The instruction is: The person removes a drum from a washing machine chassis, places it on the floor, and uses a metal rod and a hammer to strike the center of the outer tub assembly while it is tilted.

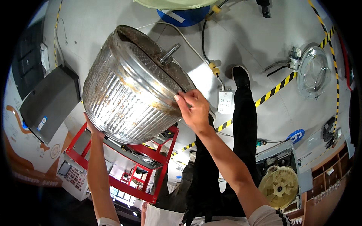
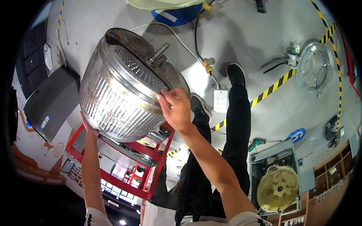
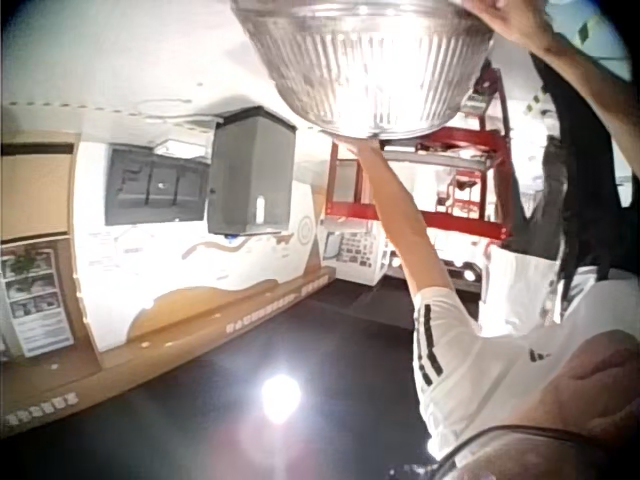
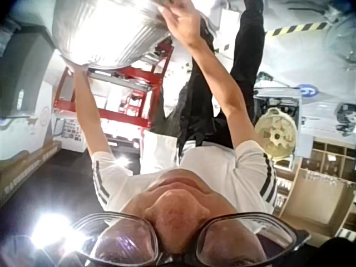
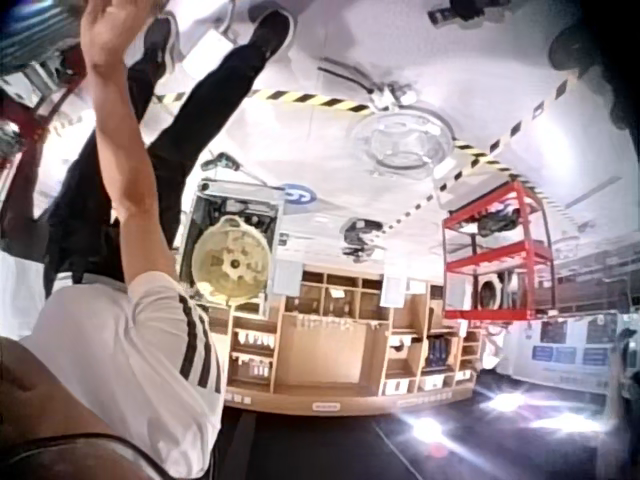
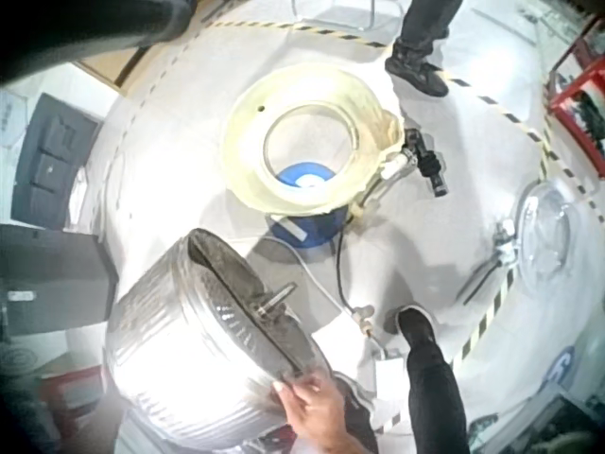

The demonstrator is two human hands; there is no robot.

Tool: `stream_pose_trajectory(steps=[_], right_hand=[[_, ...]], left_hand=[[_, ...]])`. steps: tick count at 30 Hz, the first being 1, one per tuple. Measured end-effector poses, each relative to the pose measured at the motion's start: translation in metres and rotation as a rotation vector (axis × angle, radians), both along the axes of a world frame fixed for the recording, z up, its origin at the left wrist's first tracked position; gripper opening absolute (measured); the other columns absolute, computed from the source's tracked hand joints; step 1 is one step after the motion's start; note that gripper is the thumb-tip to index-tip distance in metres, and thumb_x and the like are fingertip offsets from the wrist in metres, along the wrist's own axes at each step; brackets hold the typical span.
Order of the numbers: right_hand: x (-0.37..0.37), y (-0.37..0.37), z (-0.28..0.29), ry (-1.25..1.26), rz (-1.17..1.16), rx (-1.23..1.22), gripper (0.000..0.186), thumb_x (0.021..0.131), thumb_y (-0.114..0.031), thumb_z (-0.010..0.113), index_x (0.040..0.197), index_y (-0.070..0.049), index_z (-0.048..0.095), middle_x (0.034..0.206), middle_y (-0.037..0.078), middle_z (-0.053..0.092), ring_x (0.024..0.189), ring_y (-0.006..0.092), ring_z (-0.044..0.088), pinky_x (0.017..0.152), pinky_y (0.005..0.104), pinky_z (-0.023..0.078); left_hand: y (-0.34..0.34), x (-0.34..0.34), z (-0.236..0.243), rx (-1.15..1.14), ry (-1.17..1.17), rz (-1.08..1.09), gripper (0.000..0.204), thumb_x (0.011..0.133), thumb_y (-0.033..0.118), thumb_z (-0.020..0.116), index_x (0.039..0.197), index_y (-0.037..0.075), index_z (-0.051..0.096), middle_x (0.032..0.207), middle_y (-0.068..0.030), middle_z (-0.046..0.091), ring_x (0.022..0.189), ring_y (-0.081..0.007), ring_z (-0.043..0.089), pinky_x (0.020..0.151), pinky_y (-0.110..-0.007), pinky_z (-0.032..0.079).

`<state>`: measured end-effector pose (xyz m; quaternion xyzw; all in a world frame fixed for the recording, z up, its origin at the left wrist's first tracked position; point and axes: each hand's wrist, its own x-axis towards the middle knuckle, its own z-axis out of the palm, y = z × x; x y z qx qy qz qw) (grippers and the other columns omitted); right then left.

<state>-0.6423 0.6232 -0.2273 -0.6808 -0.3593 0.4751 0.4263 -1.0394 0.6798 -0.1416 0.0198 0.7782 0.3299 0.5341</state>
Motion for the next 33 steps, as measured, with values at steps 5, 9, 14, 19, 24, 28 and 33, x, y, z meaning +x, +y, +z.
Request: stream_pose_trajectory(steps=[5,9,14,19,24,28,33], right_hand=[[-0.012,-0.005,0.007,0.021,0.026,-0.029,0.016,0.078,-0.013,0.07,0.087,0.0,0.069,0.07,0.01,0.055,0.064,0.0235,0.055,0.057,0.033,0.044],[-0.019,-0.006,0.01,0.017,0.094,-0.021,0.017,0.077,-0.013,0.071,0.088,-0.001,0.068,0.07,0.009,0.055,0.064,0.0233,0.055,0.057,0.0337,0.044],[-0.028,-0.009,0.006,0.066,0.038,0.029,0.019,0.075,-0.013,0.073,0.087,-0.002,0.063,0.072,0.01,0.057,0.065,0.0238,0.057,0.056,0.034,0.046],[-0.029,-0.017,0.003,0.183,0.076,0.006,0.02,0.074,-0.014,0.075,0.082,-0.003,0.06,0.073,0.01,0.058,0.063,0.0251,0.058,0.054,0.0341,0.047],[-0.028,-0.025,-0.001,0.167,0.188,0.031,0.02,0.074,-0.015,0.075,0.079,-0.003,0.06,0.07,0.009,0.057,0.062,0.0247,0.058,0.053,0.0336,0.047],[-0.031,-0.028,0.001,0.176,0.227,0.016,0.02,0.073,-0.016,0.076,0.078,-0.004,0.06,0.068,0.008,0.055,0.061,0.0245,0.057,0.052,0.0337,0.046],[-0.035,-0.03,0.003,0.086,0.266,0.009,0.019,0.073,-0.015,0.075,0.077,-0.005,0.06,0.067,0.008,0.055,0.06,0.0261,0.056,0.05,0.0349,0.044]], left_hand=[[0.003,0.002,0.01,-0.091,0.008,0.006,0.073,0.089,0.065,0.032,0.134,0.009,0.045,0.131,-0.0098,0.052,0.114,-0.0299,0.053,0.098,-0.045,0.042],[0.005,-0.003,0.012,-0.137,-0.033,0.024,0.076,0.087,0.068,0.035,0.133,0.008,0.045,0.129,-0.0095,0.054,0.112,-0.0282,0.055,0.097,-0.042,0.043],[0.0,-0.006,0.004,-0.084,0.043,0.002,0.071,0.089,0.065,0.034,0.132,0.009,0.046,0.128,-0.0081,0.054,0.111,-0.0276,0.055,0.095,-0.042,0.044],[-0.006,-0.004,0.0,-0.11,0.076,0.037,0.072,0.088,0.066,0.032,0.133,0.012,0.045,0.132,-0.0083,0.051,0.115,-0.0288,0.053,0.097,-0.045,0.043],[-0.019,-0.007,-0.004,-0.11,0.121,0.027,0.074,0.086,0.069,0.033,0.134,0.013,0.044,0.132,-0.0084,0.05,0.115,-0.0293,0.052,0.098,-0.046,0.041],[-0.024,-0.014,-0.01,-0.118,0.148,0.068,0.073,0.086,0.068,0.035,0.133,0.013,0.045,0.13,-0.0082,0.051,0.114,-0.0285,0.053,0.098,-0.046,0.041],[-0.026,-0.007,-0.01,-0.146,0.128,0.08,0.076,0.084,0.07,0.035,0.135,0.013,0.043,0.131,-0.009,0.05,0.116,-0.0304,0.051,0.098,-0.047,0.041]])
